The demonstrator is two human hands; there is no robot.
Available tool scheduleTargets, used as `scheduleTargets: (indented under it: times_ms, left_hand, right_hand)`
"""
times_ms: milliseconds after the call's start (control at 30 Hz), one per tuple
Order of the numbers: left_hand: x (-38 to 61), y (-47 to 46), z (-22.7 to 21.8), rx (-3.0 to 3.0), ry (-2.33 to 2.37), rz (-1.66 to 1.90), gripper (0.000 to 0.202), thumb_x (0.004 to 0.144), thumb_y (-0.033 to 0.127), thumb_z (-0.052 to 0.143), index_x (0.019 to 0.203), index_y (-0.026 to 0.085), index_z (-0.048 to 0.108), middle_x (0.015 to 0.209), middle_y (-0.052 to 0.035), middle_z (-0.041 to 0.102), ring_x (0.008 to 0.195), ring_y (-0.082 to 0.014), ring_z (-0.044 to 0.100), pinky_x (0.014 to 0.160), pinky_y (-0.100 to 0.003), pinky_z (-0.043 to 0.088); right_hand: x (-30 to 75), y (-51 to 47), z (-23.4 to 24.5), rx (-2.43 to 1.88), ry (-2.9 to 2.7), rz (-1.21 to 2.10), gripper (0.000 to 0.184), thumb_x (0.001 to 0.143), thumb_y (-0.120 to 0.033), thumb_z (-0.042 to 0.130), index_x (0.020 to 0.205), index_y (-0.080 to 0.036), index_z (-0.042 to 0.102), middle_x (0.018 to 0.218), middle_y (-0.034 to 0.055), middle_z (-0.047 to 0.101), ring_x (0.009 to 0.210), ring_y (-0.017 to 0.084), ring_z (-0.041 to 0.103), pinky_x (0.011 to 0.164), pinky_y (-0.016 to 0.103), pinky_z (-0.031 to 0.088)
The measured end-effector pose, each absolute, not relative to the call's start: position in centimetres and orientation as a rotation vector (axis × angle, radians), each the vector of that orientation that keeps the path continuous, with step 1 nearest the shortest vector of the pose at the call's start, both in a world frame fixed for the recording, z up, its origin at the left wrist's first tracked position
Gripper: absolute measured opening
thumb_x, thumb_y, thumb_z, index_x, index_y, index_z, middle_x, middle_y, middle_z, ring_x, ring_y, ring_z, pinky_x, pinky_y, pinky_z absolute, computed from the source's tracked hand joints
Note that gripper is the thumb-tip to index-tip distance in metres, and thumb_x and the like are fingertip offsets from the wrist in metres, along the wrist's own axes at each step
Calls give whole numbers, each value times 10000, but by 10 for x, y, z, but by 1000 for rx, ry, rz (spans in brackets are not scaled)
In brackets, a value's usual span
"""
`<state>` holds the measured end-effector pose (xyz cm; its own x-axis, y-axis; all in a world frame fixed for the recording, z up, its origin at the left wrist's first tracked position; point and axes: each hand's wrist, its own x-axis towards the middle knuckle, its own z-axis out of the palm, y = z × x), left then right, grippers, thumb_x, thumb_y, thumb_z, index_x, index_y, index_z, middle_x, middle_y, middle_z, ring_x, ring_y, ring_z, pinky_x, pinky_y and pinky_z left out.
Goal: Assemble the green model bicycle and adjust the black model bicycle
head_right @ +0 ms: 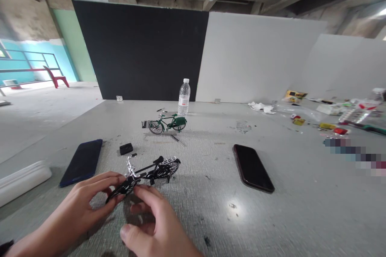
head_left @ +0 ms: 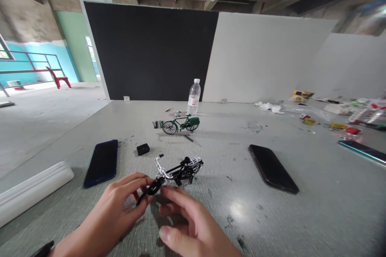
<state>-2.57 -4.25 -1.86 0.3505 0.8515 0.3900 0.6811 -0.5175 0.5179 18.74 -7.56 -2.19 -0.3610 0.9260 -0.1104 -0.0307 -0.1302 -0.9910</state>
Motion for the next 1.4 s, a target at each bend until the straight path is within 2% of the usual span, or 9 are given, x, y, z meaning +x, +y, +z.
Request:
scheduleTargets:
  times_ms: [233, 433, 967, 1167, 1400]
  left_hand:
    - [-26, -42, -23, 2256, 1408, 938, 329, 879, 250, 606, 1202, 270, 662, 1074, -16, 766, 720, -151, 710, 694, -267, 602]
    - [-25, -44, -22, 2251, 1377, 938, 281, 882, 245, 605, 1153, 271, 676, 1002, -5, 766, 725, -151, 702, 696, -265, 594]
    - [-27, -44, -21, 2281, 1337, 924, 217, 914, 237, 587, 1124, 245, 644, 1051, -18, 705, 785, -142, 665, 731, -265, 568]
    - [-26, -44, -22, 2259, 1320, 911, 231, 923, 241, 584, 1145, 242, 646, 1036, -16, 688, 781, -136, 659, 726, -253, 566]
    - [-25, -43, -20, 2245, 1335, 884, 252, 920, 245, 582, 1158, 240, 661, 1053, -34, 685, 882, -172, 674, 784, -285, 572]
  right_hand:
    - [191, -74, -20, -1079, -1408, 1664, 699, 750, -328, 723, 1411, -203, 531, 1275, 142, 593, 1173, 314, 580, 881, 377, 558]
    - [190, -73, -19, -1030, -1435, 1649, 672, 742, -292, 714, 1389, -209, 553, 1286, 137, 590, 1167, 312, 587, 902, 383, 552]
    - [193, -74, -24, -1016, -1429, 1673, 691, 766, -285, 723, 1418, -192, 516, 1370, 151, 543, 1233, 320, 543, 962, 403, 522]
    - [193, -75, -22, -1035, -1419, 1686, 686, 766, -299, 723, 1417, -211, 524, 1303, 143, 592, 1164, 315, 589, 926, 410, 535]
    - [193, -75, -25, -1066, -1439, 1675, 714, 755, -300, 728, 1430, -205, 514, 1308, 156, 581, 1094, 306, 622, 892, 409, 549]
